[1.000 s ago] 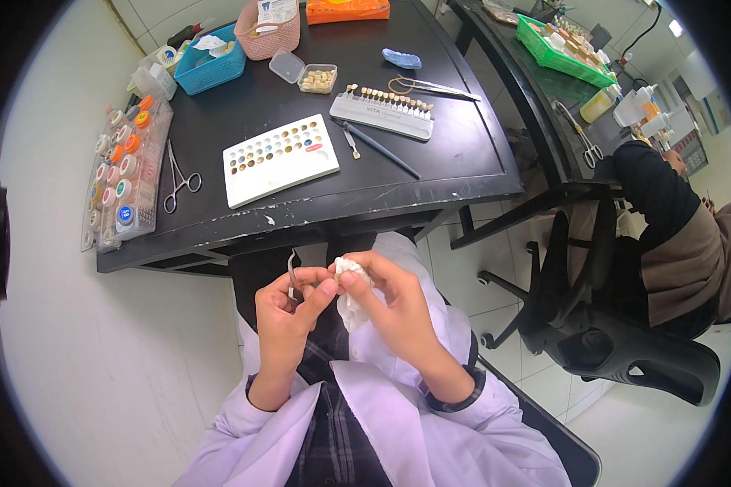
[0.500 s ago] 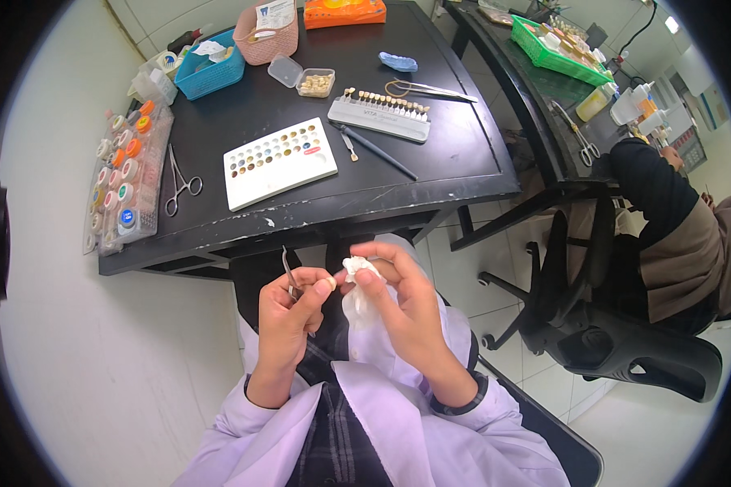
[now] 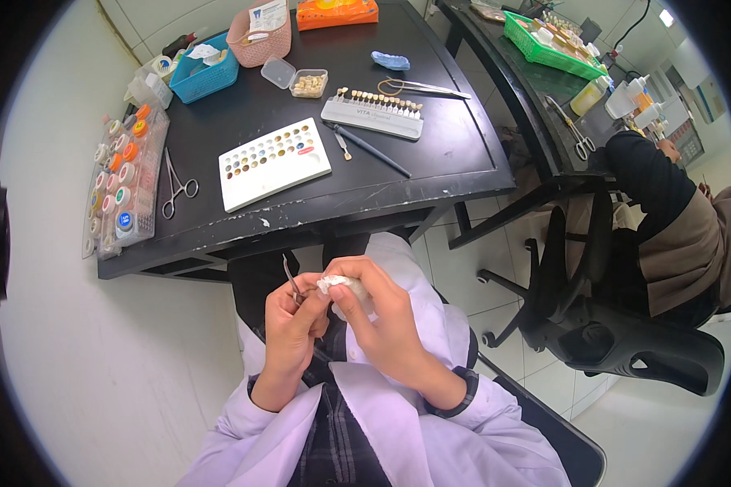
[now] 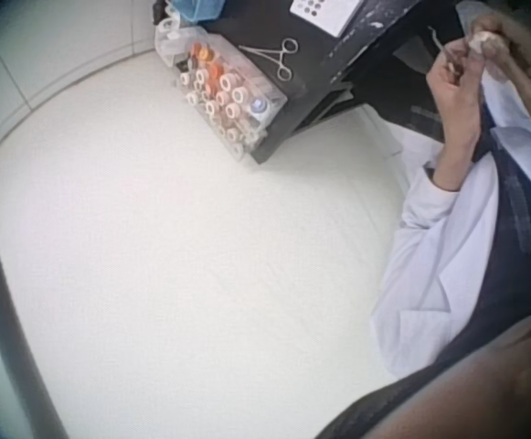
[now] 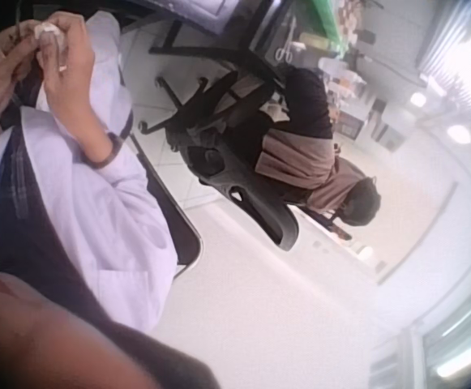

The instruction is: The person paints a small dental crown held by tweezers using a fine brush and a watercolor palette. They repeatedly dip the brush into different colors and apply them to the crown, occasionally wiping the crown with a tissue. The person also compares the crown to a shade guide and handles other crowns in a container.

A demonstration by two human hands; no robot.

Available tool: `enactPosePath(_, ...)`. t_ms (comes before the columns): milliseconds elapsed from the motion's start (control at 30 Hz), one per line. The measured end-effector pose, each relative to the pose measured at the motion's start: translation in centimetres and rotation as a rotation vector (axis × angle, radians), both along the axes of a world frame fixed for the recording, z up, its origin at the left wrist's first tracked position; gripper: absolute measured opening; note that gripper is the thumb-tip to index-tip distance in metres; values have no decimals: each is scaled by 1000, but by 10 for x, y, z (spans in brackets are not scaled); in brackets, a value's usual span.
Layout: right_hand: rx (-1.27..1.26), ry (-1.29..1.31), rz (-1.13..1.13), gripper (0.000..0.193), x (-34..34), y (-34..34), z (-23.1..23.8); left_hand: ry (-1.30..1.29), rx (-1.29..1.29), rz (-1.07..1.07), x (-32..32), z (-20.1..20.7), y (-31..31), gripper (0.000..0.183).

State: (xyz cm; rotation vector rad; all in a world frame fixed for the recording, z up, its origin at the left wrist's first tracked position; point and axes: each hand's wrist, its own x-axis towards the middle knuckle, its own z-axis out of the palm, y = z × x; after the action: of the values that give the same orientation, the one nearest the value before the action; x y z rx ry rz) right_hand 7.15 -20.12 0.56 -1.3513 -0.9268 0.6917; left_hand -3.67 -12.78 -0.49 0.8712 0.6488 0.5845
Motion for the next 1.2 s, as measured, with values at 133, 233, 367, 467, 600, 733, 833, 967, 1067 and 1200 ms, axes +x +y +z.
enactPosePath(133,89,56,-16,15,6,0,1,60,118,70,-2,3,-1,17)
enactPosePath(233,86,170,-21,17,11,-6,1,62,177,120,-1,4,-2,15)
enactPosePath(367,0,56,-39,17,1,-7,8,51,205,212,2,1,-8,13)
enactPosePath(467,2,65,-49,17,4,-6,6,100,216,150,2,7,-8,13)
enactPosePath(600,-16,162,16,16,12,-8,6,125,265,101,1,6,-7,13)
enactPosePath(733,-73,242,72,16,14,-10,8,130,271,15,-4,8,-2,11)
enactPosePath(833,-57,324,92,16,12,-8,8,126,305,-19,-6,6,3,9)
enactPosePath(967,-62,202,157,15,17,-8,8,113,297,-48,-10,2,5,10)
enactPosePath(1067,-130,-223,166,13,23,-7,16,211,457,-63,-8,3,3,12)
enactPosePath(1200,-228,-321,129,13,16,-3,15,272,601,-30,-7,2,3,12)
